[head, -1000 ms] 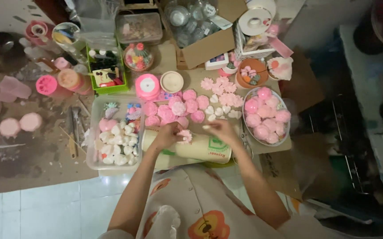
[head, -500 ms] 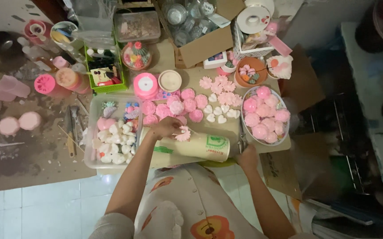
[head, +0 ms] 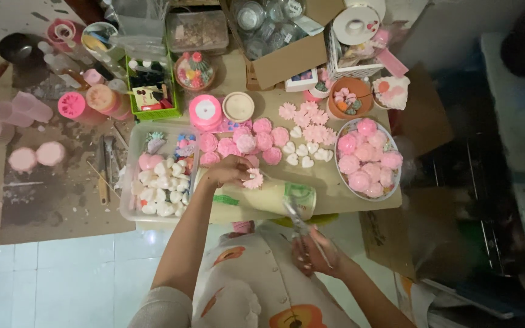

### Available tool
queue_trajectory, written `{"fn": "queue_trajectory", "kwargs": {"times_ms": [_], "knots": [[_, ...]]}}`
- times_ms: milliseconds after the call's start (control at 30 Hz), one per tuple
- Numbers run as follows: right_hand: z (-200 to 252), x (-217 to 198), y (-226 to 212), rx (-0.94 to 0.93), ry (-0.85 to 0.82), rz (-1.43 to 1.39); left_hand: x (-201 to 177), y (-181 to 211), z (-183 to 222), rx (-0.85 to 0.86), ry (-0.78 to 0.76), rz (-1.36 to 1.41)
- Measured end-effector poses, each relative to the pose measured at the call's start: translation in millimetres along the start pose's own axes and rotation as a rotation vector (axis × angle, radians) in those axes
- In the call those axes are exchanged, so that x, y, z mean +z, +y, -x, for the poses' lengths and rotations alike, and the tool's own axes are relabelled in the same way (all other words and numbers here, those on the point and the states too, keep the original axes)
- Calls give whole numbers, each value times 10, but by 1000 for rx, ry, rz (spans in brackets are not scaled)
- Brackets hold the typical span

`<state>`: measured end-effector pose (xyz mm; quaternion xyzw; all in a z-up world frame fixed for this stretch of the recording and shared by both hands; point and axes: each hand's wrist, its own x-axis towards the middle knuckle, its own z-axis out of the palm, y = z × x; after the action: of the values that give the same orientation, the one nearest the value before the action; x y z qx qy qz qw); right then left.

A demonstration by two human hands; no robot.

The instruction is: The person trims and handles small, flower-shaped wax items by hand and with shears at a workstation.

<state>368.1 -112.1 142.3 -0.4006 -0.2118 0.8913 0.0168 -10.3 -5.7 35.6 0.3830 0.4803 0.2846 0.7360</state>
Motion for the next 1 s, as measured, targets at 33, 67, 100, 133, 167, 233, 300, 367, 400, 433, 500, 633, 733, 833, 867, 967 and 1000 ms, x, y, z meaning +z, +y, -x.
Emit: {"fn": "queue_trajectory", "kwargs": {"times_ms": [33,67,100,133,167,233,300,367,400,433,500,633,733,833,867,967,1000], "knots": [[-126,-38,2,0,-2,4,-8,19,-5,3,4,0],[-240,-63,53,3,-59,-32,3,3,12,15,0,-3],[-357,-87,104,6,-116,-67,11,-13,28,27,-4,-7],[-459,-105,97,9,-116,-65,10,-27,-6,28,-1,-3],[-564,-119,92,10,-125,-88,6,-41,-36,35,1,4],[-780,-96,106,19,-138,-112,-6,-72,-6,37,10,16],[-948,-76,124,-9,-51,-148,38,-76,31,32,14,35],[-1057,-109,124,-35,-21,-174,30,-60,23,61,14,37],[-1116,-122,127,-62,10,-200,24,-51,25,91,15,37],[-1118,-216,150,-64,8,-198,31,5,47,93,15,35],[-1097,-400,217,-306,107,-18,68,88,105,112,52,26],[-633,-573,-265,-453,580,861,-74,-112,-65,162,59,6],[-200,-228,-703,-630,853,1618,-78,-91,-55,241,6,-10],[-172,-95,-940,-806,918,2001,-54,-62,-50,248,-3,-49],[-224,-76,-993,-773,862,2048,-63,-72,-60,270,-14,-45],[-389,-51,-1048,-723,741,2087,-92,-152,-132,317,-24,-35],[-444,-50,-1046,-700,677,2075,-99,-193,-161,338,-26,-28]]}}
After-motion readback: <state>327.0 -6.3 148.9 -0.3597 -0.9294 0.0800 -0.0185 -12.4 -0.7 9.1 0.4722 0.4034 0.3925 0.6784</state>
